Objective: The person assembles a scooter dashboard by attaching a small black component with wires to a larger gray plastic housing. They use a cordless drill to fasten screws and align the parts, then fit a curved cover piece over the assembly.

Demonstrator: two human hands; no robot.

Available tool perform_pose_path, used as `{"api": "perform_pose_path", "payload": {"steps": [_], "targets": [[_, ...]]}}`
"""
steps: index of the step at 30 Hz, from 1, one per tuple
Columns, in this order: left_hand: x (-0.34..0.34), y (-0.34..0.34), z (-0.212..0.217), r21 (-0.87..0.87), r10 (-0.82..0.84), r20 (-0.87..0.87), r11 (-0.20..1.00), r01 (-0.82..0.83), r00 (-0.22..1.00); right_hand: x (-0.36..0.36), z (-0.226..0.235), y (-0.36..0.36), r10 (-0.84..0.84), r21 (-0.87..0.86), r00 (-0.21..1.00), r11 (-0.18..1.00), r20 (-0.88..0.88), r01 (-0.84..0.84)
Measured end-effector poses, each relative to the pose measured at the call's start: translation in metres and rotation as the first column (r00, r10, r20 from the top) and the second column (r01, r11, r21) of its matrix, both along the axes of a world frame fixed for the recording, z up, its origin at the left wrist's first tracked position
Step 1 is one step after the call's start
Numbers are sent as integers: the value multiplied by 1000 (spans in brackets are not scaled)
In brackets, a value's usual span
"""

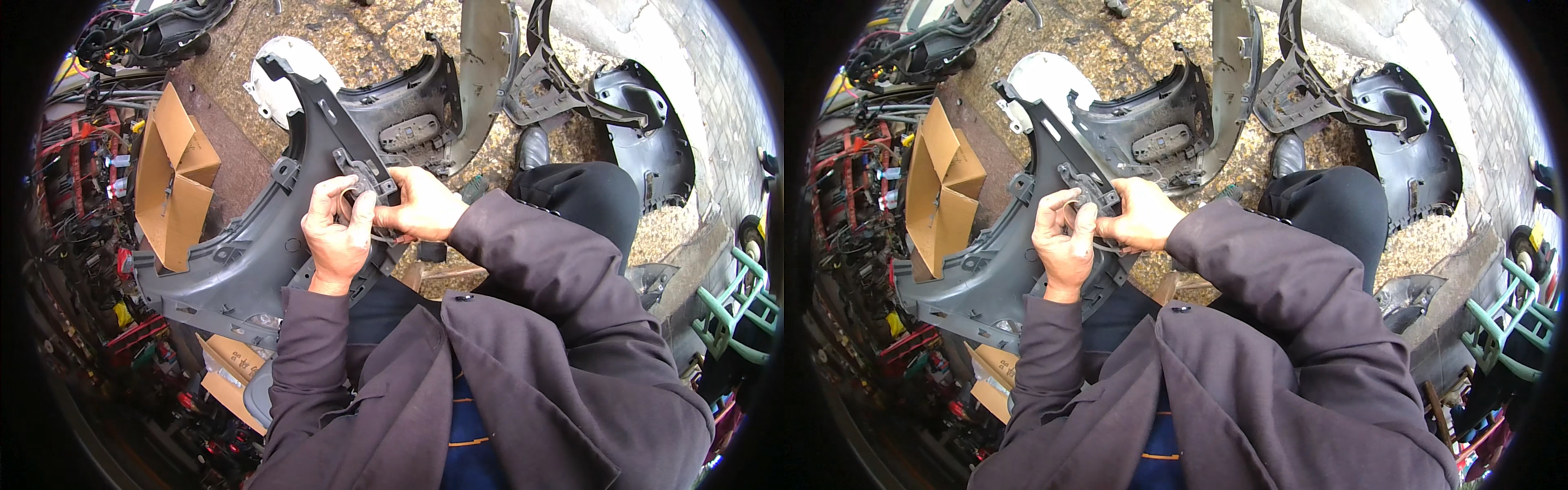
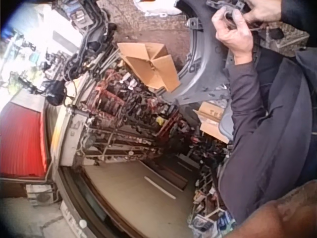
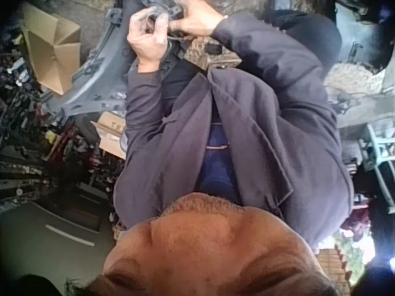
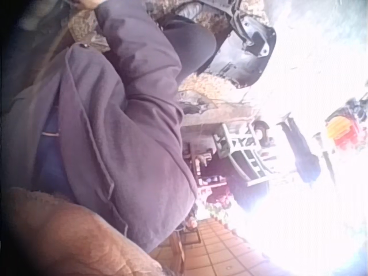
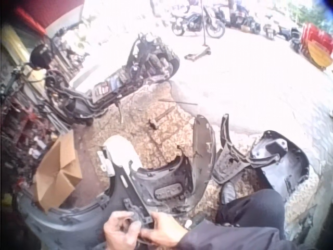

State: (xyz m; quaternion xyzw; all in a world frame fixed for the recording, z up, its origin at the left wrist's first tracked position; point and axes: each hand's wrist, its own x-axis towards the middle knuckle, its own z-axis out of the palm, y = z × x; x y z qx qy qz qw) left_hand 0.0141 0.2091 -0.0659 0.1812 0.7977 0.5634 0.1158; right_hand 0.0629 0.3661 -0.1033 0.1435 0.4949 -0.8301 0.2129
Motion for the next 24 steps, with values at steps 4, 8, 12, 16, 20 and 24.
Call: {"api": "perform_pose_path", "payload": {"steps": [4,8,12,16,20,24], "targets": [[3,0,-2,-13,-27,11,1000,27,1000,-13,0,20,33,-22,965,999,-260,-40],[4,-1,-2,-44,9,-10,999,-9,1000,-34,-4,32,-44,-114,991,993,-127,30],[2,0,-5,-30,7,-22,1000,-8,1000,-48,-4,21,3,32,978,999,-209,4],[3,-2,-4,-114,61,-52,991,-67,997,-52,-6,11,-60,66,958,994,-281,82],[4,-1,-1,-141,65,-62,987,-73,996,-50,-8,6,-83,125,959,985,-270,121],[4,0,4,-190,65,-19,979,-67,998,-51,-7,5,-88,140,960,982,-265,128]]}}
